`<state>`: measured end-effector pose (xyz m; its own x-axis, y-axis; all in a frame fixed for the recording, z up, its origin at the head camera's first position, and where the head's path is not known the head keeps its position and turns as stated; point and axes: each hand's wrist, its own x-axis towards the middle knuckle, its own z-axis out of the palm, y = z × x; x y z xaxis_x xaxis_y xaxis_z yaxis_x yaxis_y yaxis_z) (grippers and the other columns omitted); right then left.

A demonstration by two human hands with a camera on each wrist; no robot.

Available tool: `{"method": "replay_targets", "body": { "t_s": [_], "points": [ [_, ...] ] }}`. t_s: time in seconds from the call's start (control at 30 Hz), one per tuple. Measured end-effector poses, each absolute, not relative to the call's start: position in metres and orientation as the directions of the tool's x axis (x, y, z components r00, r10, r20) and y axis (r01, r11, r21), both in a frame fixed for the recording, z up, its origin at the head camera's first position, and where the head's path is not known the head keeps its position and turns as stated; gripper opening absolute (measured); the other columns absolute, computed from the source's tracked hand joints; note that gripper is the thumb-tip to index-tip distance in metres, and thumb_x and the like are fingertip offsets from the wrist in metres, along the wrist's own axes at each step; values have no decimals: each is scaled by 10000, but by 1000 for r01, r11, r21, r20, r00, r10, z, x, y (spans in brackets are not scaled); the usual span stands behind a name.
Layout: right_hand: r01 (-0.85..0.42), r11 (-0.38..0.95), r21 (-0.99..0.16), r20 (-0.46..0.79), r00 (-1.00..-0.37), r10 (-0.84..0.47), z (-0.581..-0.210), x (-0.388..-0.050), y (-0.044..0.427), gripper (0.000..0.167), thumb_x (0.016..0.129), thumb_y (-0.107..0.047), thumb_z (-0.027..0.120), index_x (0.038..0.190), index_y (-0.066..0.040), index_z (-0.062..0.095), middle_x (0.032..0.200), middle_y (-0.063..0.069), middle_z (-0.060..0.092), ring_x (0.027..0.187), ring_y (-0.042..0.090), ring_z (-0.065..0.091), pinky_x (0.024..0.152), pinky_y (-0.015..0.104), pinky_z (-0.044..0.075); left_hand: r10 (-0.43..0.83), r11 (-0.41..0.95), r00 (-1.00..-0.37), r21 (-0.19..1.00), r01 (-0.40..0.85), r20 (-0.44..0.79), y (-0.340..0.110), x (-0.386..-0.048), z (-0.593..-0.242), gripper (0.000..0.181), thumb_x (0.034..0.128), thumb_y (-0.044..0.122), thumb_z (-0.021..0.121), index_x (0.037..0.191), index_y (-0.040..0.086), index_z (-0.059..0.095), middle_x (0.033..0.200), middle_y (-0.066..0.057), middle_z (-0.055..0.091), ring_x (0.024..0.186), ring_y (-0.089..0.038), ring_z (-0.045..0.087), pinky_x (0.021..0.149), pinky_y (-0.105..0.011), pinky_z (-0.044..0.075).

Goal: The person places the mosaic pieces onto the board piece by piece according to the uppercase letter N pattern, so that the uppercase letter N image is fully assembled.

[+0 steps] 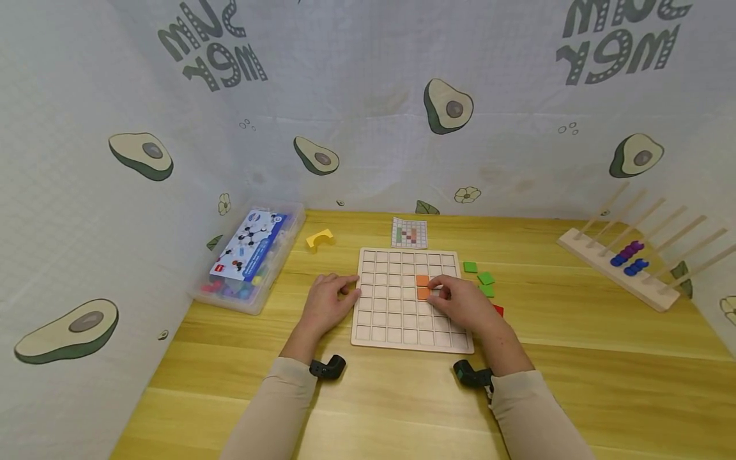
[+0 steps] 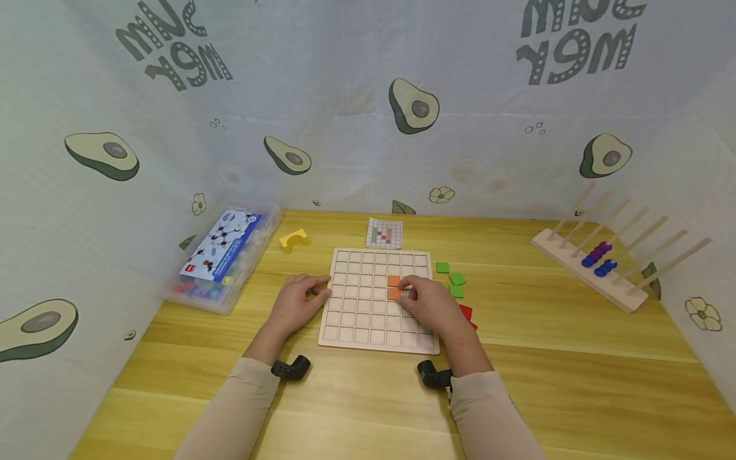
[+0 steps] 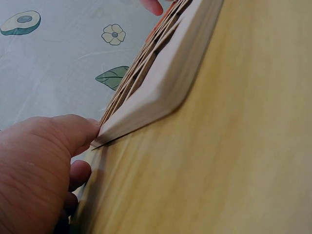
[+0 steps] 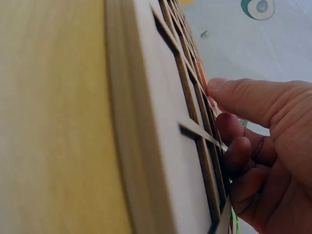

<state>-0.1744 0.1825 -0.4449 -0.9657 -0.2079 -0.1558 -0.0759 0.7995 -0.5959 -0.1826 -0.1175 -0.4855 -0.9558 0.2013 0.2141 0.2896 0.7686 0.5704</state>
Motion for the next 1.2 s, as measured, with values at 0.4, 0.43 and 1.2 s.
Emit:
{"method": "replay_targets", "body": {
  "t_s": [0.4, 0.43, 1.2],
  "points": [
    [-73, 748, -660, -154, -961, -229, -436, -168, 207, 298, 975, -220, 691, 1239, -89, 649, 888, 52, 567, 736, 182, 504, 653, 298, 422, 202, 772, -955, 565, 292, 217, -117, -183, -485, 346, 970, 321, 700, 1277, 166, 734, 880, 6, 663, 852, -188, 515, 805, -349, 426],
    [-60, 752, -656, -164, -962, -220, -435, -168, 211, 312, 976, -226, 688, 1253, -91, 641, 896, 55, 567, 719, 184, 508, 640, 295, 424, 203, 770, -955, 566, 293, 218, -117, -183, -485, 345, 969, 318, 701, 1277, 164, 734, 879, 6, 664, 855, -187, 517, 805, -350, 427],
    [38, 799, -600, -225, -967, -123, -432, -161, 270, 411, 963, -259, 715, 1305, -47, 631, 966, 100, 620, 773, 196, 531, 639, 307, 441, 195, 770, -959, 573, 279, 205, -117, -183, -486, 342, 967, 314, 707, 1278, 174, 735, 876, 9, 661, 860, -191, 511, 805, -340, 412]
  ]
}}
